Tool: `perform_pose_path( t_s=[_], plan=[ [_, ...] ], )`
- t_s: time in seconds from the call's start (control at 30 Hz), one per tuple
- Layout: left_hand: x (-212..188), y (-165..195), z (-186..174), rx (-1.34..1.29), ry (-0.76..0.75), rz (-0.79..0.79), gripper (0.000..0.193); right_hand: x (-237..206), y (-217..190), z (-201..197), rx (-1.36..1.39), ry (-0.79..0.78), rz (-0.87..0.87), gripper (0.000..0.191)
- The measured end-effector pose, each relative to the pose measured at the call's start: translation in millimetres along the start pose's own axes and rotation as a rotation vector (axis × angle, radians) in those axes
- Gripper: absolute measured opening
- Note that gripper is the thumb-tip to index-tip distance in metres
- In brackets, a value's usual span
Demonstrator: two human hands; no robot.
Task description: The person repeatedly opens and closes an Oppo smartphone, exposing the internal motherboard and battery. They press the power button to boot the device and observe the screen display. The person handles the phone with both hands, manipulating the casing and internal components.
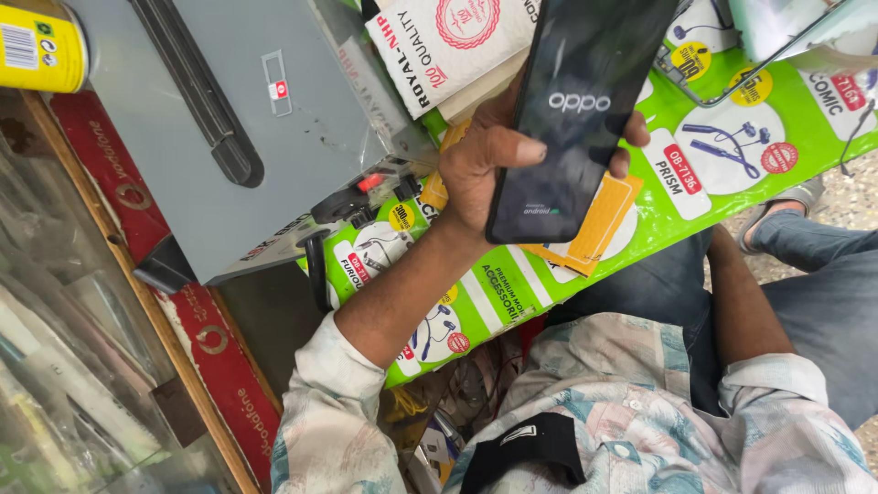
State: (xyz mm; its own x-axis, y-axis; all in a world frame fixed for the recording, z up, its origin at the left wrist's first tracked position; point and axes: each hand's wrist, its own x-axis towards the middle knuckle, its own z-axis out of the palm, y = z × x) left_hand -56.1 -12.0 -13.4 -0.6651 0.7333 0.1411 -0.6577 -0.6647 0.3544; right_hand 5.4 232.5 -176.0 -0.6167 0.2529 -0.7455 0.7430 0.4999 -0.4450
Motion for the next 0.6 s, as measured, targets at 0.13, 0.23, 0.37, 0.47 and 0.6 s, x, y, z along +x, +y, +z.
perform_pose_path(
  t_s=[0.13,0.23,0.37,0.47,0.6],
  plan=[
    [-5,-2,6,0.177,-0.03,0.034,0.07,-2,0,-2,0.0,-0.007,-0.01,0.031],
    [-9,-1,12,0.218,-0.086,0.006,0.071,-3,-1,-3,0.005,-0.01,-0.016,0.031],
    [-11,-1,22,0.195,-0.104,-0.071,0.071,-3,-5,-2,0.013,-0.02,-0.023,0.032],
    [-9,0,26,0.167,-0.095,-0.079,0.072,-4,-11,-1,0.015,-0.02,-0.04,0.032],
    [-8,2,28,0.157,-0.085,-0.087,0.077,-4,-20,1,0.007,-0.016,-0.054,0.033]
  ],
)
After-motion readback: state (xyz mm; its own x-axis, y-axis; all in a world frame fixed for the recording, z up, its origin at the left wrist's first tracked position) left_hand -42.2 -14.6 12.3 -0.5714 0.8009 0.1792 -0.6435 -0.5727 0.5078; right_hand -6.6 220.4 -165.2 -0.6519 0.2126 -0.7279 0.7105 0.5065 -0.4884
